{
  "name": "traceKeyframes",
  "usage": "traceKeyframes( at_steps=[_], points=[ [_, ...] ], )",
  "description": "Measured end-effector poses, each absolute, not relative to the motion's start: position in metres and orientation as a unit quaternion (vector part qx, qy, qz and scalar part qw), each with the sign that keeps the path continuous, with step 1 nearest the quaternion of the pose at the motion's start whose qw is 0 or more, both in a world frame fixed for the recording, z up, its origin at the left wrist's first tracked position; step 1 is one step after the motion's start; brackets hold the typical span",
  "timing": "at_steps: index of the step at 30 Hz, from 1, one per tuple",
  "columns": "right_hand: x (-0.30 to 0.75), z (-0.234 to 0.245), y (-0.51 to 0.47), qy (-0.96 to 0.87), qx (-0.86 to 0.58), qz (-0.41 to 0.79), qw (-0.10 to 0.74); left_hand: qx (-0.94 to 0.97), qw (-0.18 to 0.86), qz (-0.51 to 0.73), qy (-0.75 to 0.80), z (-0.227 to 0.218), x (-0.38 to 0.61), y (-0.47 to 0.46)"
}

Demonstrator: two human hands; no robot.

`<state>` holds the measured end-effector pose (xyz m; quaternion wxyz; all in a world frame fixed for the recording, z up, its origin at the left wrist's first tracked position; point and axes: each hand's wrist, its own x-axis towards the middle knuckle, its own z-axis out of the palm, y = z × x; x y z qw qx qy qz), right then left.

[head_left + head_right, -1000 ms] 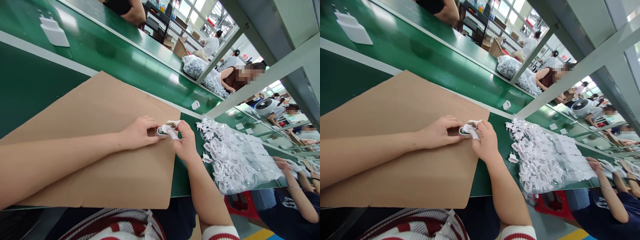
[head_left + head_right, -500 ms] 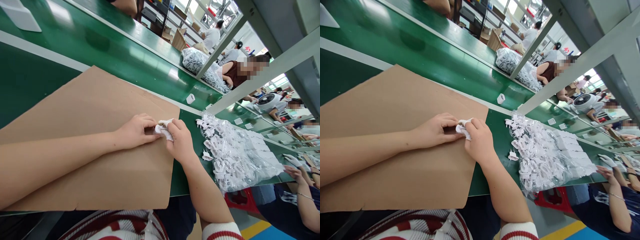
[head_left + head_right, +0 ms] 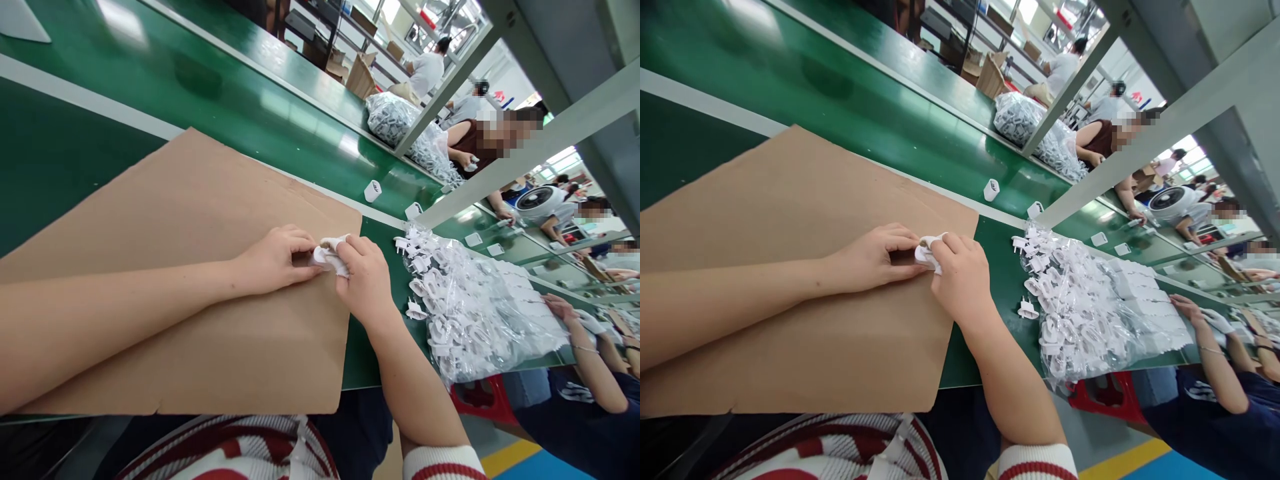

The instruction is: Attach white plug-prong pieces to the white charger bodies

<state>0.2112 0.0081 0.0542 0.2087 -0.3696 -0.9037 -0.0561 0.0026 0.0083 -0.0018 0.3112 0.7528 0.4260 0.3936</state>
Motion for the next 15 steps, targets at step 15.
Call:
traceKeyframes(
  at_steps=[15],
  points=[
    [0.2053, 0.0545, 0.0067, -0.888, -0.407, -0.058, 0.209, 0.760, 0.296, 0.392, 0.426, 0.0002, 0.0035, 0.0065]
  ],
)
